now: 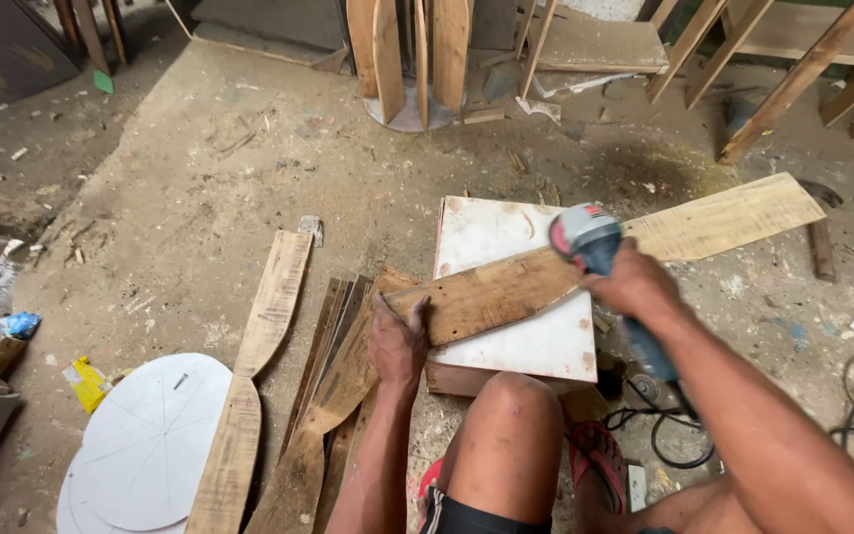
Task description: Sanding and shaping the edges of a wooden board using an angle grinder
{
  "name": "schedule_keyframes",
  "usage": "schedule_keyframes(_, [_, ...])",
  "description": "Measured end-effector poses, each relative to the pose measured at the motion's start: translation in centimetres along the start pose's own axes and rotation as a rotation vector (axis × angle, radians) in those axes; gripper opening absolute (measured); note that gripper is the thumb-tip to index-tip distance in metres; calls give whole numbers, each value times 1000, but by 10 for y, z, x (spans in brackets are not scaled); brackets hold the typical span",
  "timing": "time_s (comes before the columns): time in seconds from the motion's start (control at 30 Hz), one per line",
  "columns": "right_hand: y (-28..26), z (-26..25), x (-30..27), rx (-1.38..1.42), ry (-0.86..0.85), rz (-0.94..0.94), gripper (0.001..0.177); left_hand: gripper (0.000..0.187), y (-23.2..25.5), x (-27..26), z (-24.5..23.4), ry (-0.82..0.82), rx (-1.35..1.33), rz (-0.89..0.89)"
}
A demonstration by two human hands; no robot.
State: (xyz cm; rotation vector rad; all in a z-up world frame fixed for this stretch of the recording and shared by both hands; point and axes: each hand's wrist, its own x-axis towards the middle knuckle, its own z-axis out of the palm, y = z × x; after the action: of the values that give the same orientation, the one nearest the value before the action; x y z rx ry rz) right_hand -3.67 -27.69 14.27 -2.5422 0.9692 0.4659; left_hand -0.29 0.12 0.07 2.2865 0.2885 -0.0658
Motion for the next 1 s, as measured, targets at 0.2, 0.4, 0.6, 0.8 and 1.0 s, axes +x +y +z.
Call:
schedule_keyframes(0.2, [-50,50,-17,-62,-66,-226,81,65,0,-3,1,13,-32,-14])
schedule_keyframes(0.4, [-64,94,-23,-81,-145,-369,84,62,-3,2,8,50,13,-75])
schedule_keyframes(0.6, [-44,48,-41,-81,-140,-345,84,58,-5,0,8,51,-8,-133])
schedule_keyframes(0.8, [25,10,12,-21,-24,-100,83,52,-4,2,3,64,-74,-147])
schedule_keyframes(1.0, [42,6,6,19,50,-17,74,48,-3,2,6,50,-102,-145])
